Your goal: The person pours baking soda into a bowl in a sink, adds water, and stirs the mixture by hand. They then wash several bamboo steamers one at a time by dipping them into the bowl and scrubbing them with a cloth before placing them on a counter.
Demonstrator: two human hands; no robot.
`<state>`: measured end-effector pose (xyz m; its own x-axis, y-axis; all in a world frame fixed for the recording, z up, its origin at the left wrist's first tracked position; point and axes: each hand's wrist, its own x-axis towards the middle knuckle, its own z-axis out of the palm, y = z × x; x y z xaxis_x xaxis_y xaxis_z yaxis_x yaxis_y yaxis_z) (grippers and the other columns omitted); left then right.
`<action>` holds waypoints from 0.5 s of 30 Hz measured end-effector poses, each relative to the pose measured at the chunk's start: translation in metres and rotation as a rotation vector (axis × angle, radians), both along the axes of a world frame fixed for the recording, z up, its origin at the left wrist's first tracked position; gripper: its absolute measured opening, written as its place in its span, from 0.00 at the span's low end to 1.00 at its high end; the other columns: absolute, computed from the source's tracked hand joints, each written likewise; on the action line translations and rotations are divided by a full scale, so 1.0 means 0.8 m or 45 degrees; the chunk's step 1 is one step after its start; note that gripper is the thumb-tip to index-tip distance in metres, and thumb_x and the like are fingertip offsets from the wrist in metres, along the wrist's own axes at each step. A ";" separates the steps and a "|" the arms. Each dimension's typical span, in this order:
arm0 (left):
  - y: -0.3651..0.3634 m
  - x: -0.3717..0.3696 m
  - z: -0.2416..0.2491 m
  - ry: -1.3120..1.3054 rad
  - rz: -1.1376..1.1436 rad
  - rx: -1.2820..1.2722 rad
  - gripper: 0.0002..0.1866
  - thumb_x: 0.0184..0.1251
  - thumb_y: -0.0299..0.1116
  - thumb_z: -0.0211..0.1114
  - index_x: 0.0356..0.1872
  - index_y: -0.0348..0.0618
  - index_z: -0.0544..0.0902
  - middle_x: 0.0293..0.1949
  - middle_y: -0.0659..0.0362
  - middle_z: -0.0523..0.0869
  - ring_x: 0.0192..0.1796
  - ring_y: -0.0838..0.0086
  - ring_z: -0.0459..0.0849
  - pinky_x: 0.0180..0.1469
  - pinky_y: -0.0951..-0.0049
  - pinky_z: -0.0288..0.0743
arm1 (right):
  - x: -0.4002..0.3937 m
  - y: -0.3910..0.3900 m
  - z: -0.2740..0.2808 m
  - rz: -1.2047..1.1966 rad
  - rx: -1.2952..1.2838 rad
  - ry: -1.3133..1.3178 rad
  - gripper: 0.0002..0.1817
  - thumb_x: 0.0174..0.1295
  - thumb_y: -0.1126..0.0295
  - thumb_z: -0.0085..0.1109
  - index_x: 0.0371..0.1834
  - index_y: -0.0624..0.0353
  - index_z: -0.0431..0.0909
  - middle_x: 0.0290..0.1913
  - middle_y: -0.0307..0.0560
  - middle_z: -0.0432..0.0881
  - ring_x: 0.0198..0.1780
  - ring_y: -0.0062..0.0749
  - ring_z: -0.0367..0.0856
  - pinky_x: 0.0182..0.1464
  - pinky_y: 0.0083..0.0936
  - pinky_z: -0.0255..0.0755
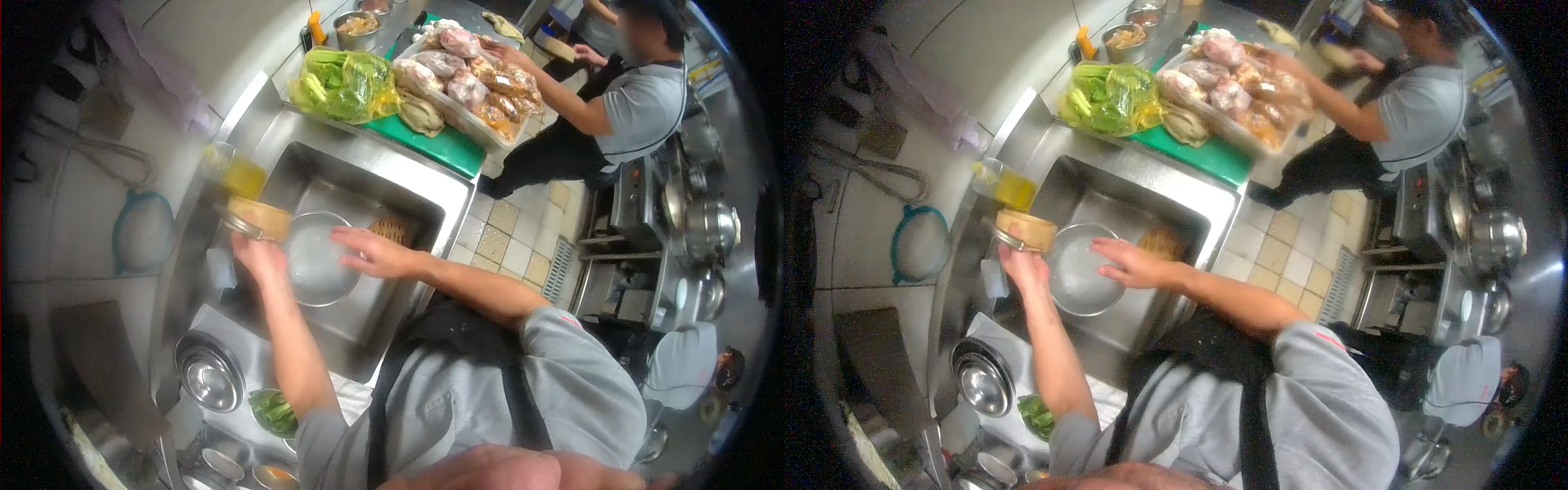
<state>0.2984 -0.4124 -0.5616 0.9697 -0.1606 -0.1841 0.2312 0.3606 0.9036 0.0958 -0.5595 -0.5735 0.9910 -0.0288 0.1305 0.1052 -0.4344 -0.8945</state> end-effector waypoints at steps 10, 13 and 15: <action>-0.036 -0.162 -0.006 0.116 -0.383 -0.079 0.18 0.86 0.43 0.51 0.58 0.37 0.77 0.52 0.56 0.83 0.51 0.74 0.81 0.52 0.70 0.77 | -0.005 -0.026 0.011 -0.191 0.050 -0.110 0.29 0.70 0.55 0.67 0.65 0.66 0.74 0.60 0.60 0.77 0.61 0.50 0.76 0.64 0.40 0.71; -0.039 -0.190 -0.020 0.196 -0.457 -0.243 0.18 0.86 0.41 0.52 0.62 0.36 0.75 0.57 0.54 0.82 0.57 0.71 0.82 0.60 0.66 0.77 | -0.033 -0.045 -0.005 -0.184 0.017 -0.074 0.22 0.68 0.56 0.69 0.52 0.64 0.79 0.47 0.55 0.78 0.49 0.45 0.78 0.52 0.39 0.73; -0.038 -0.210 -0.032 0.185 -0.506 -0.192 0.19 0.87 0.41 0.50 0.64 0.36 0.74 0.58 0.54 0.82 0.59 0.70 0.81 0.63 0.64 0.75 | -0.054 -0.049 -0.015 -0.224 0.026 -0.009 0.20 0.68 0.55 0.69 0.45 0.64 0.79 0.40 0.54 0.77 0.42 0.45 0.78 0.45 0.39 0.73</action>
